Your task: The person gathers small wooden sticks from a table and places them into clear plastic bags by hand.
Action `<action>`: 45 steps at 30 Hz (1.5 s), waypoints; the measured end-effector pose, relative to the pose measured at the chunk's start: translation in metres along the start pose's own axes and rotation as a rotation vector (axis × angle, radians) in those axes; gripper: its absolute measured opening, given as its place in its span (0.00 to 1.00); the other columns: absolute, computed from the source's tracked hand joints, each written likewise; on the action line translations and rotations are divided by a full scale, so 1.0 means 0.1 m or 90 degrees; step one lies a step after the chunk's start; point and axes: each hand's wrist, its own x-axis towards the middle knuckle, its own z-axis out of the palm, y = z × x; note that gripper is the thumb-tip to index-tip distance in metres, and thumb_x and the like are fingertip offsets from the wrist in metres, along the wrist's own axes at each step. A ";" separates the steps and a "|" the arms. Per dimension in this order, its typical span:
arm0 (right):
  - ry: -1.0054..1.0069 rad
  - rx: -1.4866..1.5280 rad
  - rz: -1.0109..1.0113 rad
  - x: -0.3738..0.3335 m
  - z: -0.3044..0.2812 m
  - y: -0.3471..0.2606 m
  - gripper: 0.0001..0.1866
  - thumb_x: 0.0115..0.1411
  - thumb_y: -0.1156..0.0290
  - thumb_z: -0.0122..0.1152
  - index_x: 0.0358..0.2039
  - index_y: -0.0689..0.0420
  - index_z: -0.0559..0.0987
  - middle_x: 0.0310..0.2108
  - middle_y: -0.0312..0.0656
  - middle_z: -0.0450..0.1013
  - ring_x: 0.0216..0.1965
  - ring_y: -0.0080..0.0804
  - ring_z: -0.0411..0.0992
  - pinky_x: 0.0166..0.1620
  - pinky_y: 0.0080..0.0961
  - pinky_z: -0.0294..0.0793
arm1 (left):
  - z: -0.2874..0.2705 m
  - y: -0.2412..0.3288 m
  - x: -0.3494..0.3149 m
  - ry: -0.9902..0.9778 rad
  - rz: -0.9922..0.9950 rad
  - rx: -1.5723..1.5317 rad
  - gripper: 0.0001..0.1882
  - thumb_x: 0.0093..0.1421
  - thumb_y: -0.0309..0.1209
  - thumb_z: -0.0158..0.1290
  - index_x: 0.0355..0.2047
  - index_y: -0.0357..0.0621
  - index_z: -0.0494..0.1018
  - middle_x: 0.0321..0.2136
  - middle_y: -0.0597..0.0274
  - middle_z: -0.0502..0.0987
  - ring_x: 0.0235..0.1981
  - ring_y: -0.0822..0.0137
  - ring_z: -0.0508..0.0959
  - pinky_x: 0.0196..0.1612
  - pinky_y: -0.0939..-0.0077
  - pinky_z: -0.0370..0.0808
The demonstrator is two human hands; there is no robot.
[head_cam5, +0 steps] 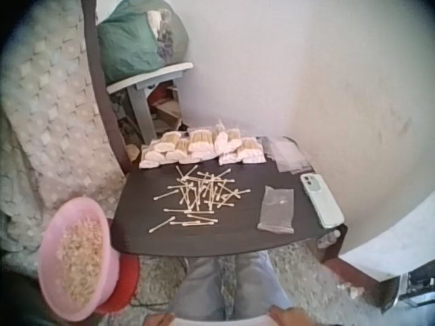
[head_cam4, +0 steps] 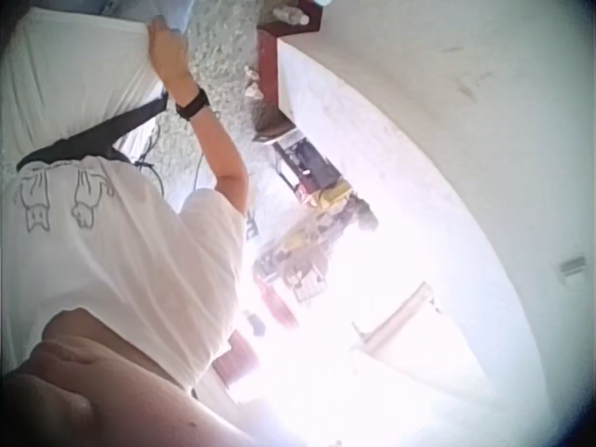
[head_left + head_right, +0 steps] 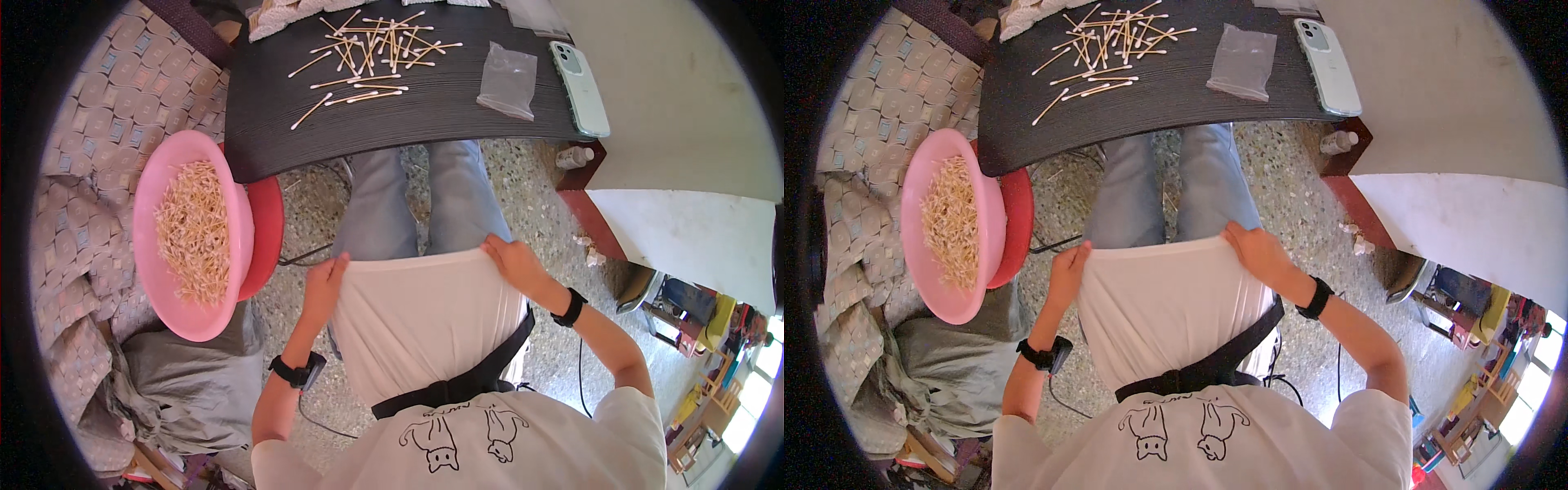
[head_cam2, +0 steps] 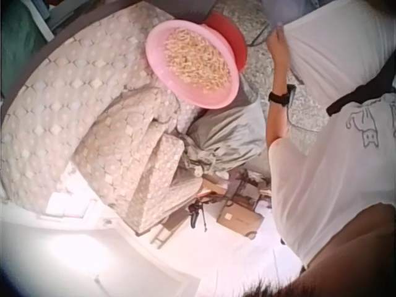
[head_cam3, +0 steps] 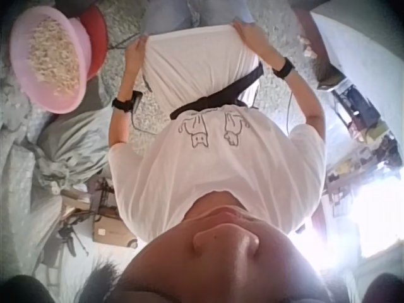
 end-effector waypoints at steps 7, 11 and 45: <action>0.091 -0.039 0.064 0.33 -0.11 0.08 0.10 0.63 0.62 0.47 0.32 0.55 0.69 0.19 0.56 0.70 0.23 0.58 0.69 0.27 0.50 0.68 | 0.07 -0.10 0.44 0.088 0.023 -0.002 0.27 0.64 0.45 0.45 0.17 0.31 0.65 0.11 0.53 0.64 0.15 0.62 0.59 0.24 0.66 0.62; -0.081 -0.025 -0.024 0.13 -0.14 0.07 0.10 0.61 0.62 0.49 0.33 0.55 0.69 0.24 0.52 0.72 0.28 0.55 0.71 0.32 0.47 0.70 | 0.03 0.07 0.23 -0.163 0.081 0.156 0.20 0.61 0.40 0.49 0.21 0.34 0.68 0.16 0.55 0.70 0.18 0.59 0.68 0.25 0.65 0.65; -0.249 0.675 -1.072 -0.34 -1.56 -1.77 0.08 0.63 0.61 0.50 0.30 0.47 0.73 0.25 0.35 0.62 0.27 0.30 0.64 0.35 0.31 0.66 | -0.46 2.34 -0.55 -0.666 0.988 -0.616 0.10 0.62 0.36 0.50 0.27 0.44 0.70 0.21 0.62 0.68 0.23 0.64 0.70 0.32 0.68 0.68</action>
